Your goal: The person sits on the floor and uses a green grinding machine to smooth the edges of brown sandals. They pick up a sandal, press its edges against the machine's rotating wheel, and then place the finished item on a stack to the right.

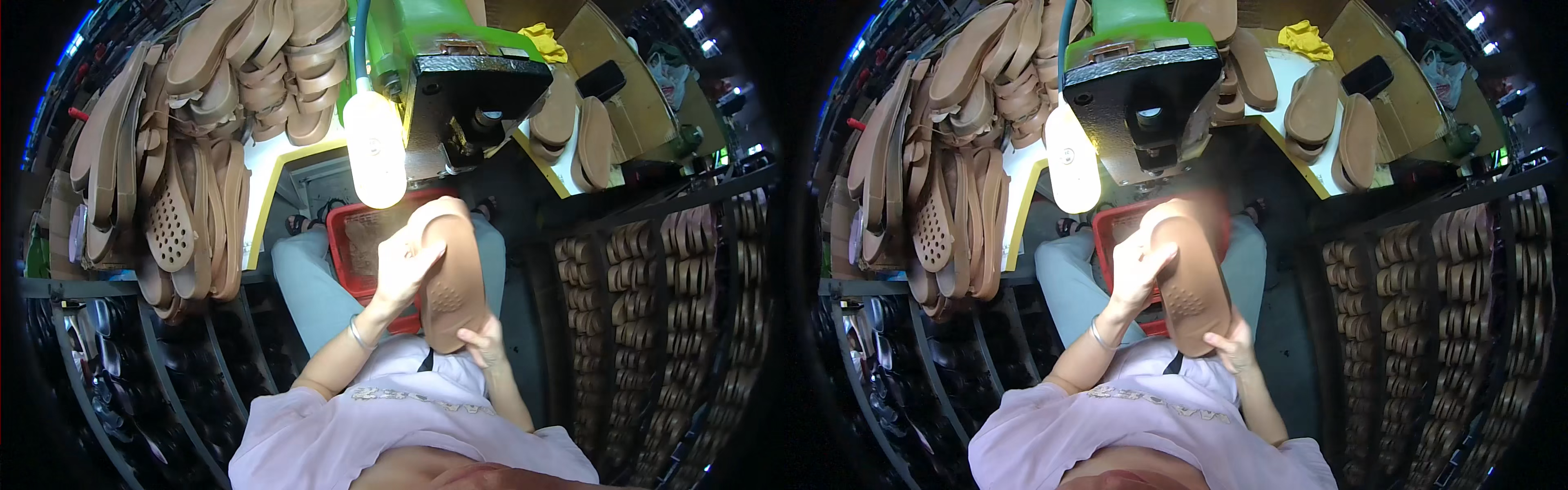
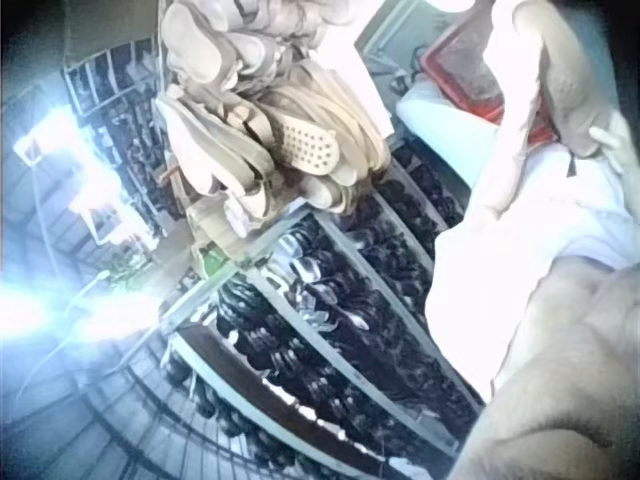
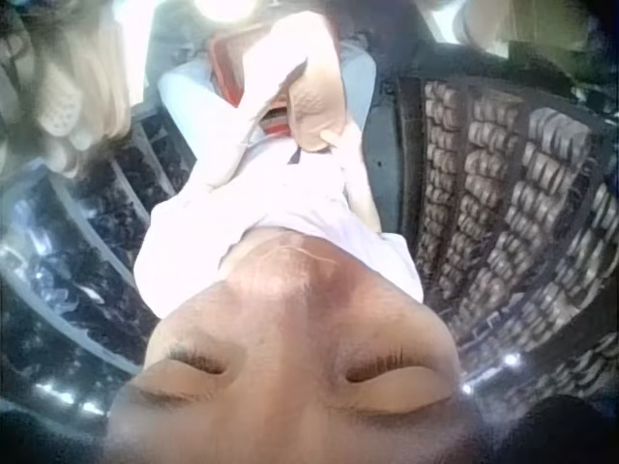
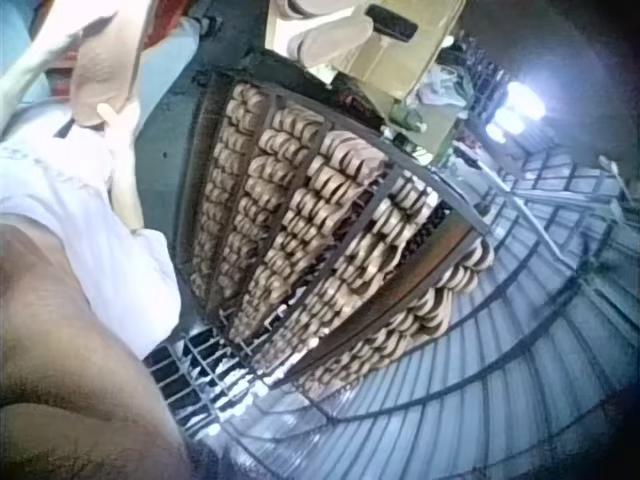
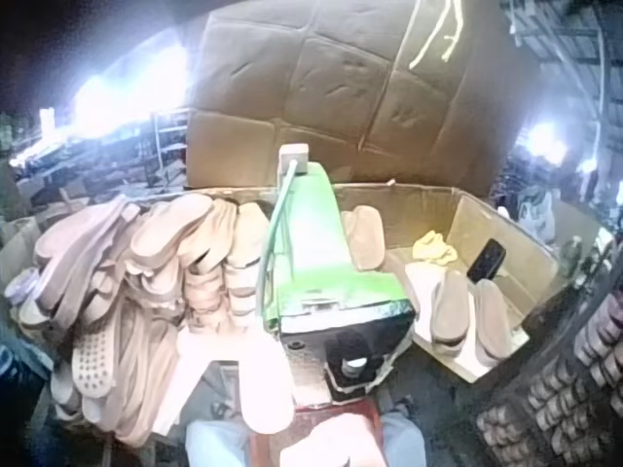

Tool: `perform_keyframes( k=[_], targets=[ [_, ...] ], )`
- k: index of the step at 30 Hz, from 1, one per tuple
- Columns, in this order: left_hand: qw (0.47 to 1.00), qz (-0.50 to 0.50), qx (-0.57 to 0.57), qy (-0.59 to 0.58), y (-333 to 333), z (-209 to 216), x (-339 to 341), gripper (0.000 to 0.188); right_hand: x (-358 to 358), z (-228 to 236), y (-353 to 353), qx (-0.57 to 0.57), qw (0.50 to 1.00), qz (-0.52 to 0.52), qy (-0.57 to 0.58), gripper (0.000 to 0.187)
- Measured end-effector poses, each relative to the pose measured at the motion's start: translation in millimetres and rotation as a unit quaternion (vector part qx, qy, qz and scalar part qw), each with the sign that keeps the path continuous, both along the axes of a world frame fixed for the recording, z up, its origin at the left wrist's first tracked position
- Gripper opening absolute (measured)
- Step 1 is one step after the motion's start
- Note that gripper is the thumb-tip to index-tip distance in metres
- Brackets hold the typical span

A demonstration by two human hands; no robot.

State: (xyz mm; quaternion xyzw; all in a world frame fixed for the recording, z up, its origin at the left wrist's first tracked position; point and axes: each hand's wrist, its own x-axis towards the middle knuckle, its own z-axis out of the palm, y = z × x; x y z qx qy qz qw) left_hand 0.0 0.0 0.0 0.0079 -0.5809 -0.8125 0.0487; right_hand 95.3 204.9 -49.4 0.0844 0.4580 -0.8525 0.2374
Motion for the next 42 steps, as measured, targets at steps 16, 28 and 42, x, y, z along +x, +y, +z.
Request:
perform_keyframes(
  k=[16, 28, 42],
  targets=[
    [0.995, 0.091, -0.046, -0.001, -25.9, -1.1, -11.0, 0.021, 3.8, -14.8, 27.0, 0.074, 0.987, -0.143, 0.022, 0.053],
    [0.980, 0.024, -0.197, 0.022, -34.8, 19.4, -12.8, 0.029, -143.4, 55.2, 58.8, 0.142, 0.943, -0.265, 0.143, 0.048],
    [0.989, 0.126, -0.006, -0.083, -102.1, 25.5, 32.9, 0.038, -171.1, 59.5, -15.4, 0.084, 0.974, -0.140, 0.157, 0.039]
  ],
)
